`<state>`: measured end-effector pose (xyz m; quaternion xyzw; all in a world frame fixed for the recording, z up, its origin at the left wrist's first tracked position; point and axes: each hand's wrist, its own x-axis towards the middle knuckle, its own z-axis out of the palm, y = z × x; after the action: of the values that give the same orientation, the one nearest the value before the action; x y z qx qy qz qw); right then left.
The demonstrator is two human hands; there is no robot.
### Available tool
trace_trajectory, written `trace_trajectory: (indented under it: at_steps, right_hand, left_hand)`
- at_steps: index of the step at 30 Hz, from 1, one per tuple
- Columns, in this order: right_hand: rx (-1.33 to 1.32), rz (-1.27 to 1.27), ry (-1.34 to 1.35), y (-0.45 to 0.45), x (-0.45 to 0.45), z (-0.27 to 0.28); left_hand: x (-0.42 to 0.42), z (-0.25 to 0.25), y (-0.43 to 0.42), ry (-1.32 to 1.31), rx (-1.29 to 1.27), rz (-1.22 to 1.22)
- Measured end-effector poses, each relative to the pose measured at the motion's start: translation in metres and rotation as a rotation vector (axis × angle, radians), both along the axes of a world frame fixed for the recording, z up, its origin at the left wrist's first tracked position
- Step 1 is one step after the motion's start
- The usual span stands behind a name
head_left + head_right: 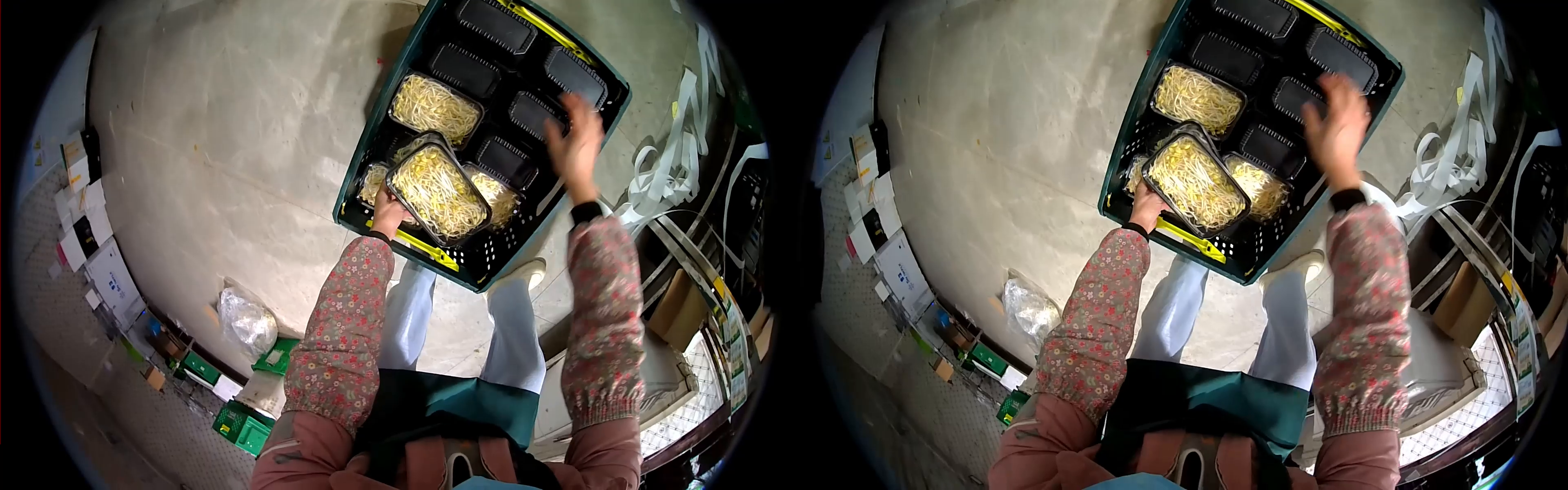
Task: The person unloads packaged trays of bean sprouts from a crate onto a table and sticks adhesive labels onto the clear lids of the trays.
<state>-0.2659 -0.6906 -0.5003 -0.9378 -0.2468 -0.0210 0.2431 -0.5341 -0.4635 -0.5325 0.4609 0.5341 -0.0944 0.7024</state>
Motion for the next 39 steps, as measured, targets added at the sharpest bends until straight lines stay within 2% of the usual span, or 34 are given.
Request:
trace_trajectory:
  at_steps: [2, 4, 5, 8, 10, 14, 16, 18, 20, 22, 23, 24, 26, 27, 28, 29, 30, 32, 33, 34, 36, 37, 38, 39]
  right_hand:
    - [-0.322, -0.067, -0.212, -0.003, 0.045, 0.002]
    - [-0.551, -0.010, 0.110, -0.025, 0.080, -0.024]
    - [-0.543, 0.053, 0.144, -0.035, 0.089, -0.036]
    - [-0.657, -0.058, 0.121, -0.014, 0.077, -0.028]
    - [-0.663, -0.027, 0.101, -0.011, 0.062, -0.028]
    - [-0.274, -0.025, 0.183, -0.024, 0.018, -0.011]
    - [-0.133, -0.099, 0.544, -0.032, 0.000, 0.024]
    - [0.447, -0.109, 1.220, -0.047, -0.024, 0.050]
    - [0.696, -0.159, 1.563, -0.078, -0.065, 0.026]
    - [0.793, -0.307, 1.817, -0.058, -0.105, 0.038]
    - [0.835, -0.487, 1.927, -0.037, -0.122, 0.038]
    - [0.875, -0.675, 2.029, -0.017, -0.139, 0.036]
    - [1.025, -0.644, 2.030, 0.002, -0.169, 0.018]
    - [1.045, -0.689, 1.948, 0.015, -0.174, 0.029]
    - [1.061, -0.734, 1.867, 0.021, -0.177, 0.038]
    - [1.098, -0.714, 1.832, 0.018, -0.187, 0.022]
    - [1.043, -0.804, 1.711, 0.019, -0.191, 0.025]
    - [0.529, -0.427, 0.997, 0.009, -0.190, 0.035]
    - [0.475, -0.469, 0.858, 0.015, -0.184, 0.059]
    - [0.513, -0.461, 0.881, 0.009, -0.181, 0.061]
    - [0.399, -0.265, 0.512, 0.009, -0.171, 0.067]
    - [0.320, -0.132, 0.565, 0.012, -0.169, 0.069]
    - [0.261, 0.005, 0.488, 0.018, -0.170, 0.062]
    - [0.394, 0.033, 0.845, 0.022, -0.165, 0.055]
  left_hand:
    - [-0.006, -0.007, -0.001, -0.055, -0.012, 0.030]
    - [-0.011, -0.011, -0.002, -0.098, -0.091, 0.136]
    - [-0.007, -0.006, -0.004, -0.092, -0.051, 0.129]
    - [-0.012, -0.012, -0.005, -0.111, -0.021, 0.105]
    - [-0.015, -0.016, -0.007, -0.125, 0.005, 0.092]
    - [-0.015, -0.026, -0.012, -0.167, 0.036, 0.116]
    - [-0.014, -0.020, -0.011, -0.134, 0.043, 0.111]
    - [-0.007, -0.008, -0.011, 0.005, -0.026, 0.110]
    - [-0.012, -0.014, -0.011, -0.022, -0.060, 0.090]
    - [-0.014, -0.012, -0.013, -0.030, -0.066, 0.116]
    - [-0.021, -0.018, -0.014, -0.094, -0.095, 0.096]
    - [-0.038, -0.044, -0.016, -0.230, -0.180, 0.259]
    - [-0.039, -0.037, -0.021, -0.150, -0.276, 0.280]
    - [-0.075, -0.096, -0.021, -0.212, 0.141, -0.339]
    - [-0.070, -0.081, -0.026, -0.196, -0.072, -0.054]
    - [-0.062, -0.067, -0.029, -0.196, -0.151, 0.068]
    - [-0.062, -0.064, -0.031, -0.195, -0.173, 0.095]
    - [-0.060, -0.058, -0.036, -0.197, -0.190, 0.113]
    - [-0.061, -0.053, -0.037, -0.197, -0.195, 0.116]
    - [-0.060, -0.052, -0.037, -0.201, -0.194, 0.115]
    - [-0.058, -0.050, -0.037, -0.207, -0.183, 0.099]
    - [-0.056, -0.049, -0.037, -0.215, -0.178, 0.083]
    - [-0.055, -0.052, -0.038, -0.221, -0.176, 0.069]
    - [-0.057, -0.050, -0.038, -0.228, -0.174, 0.049]
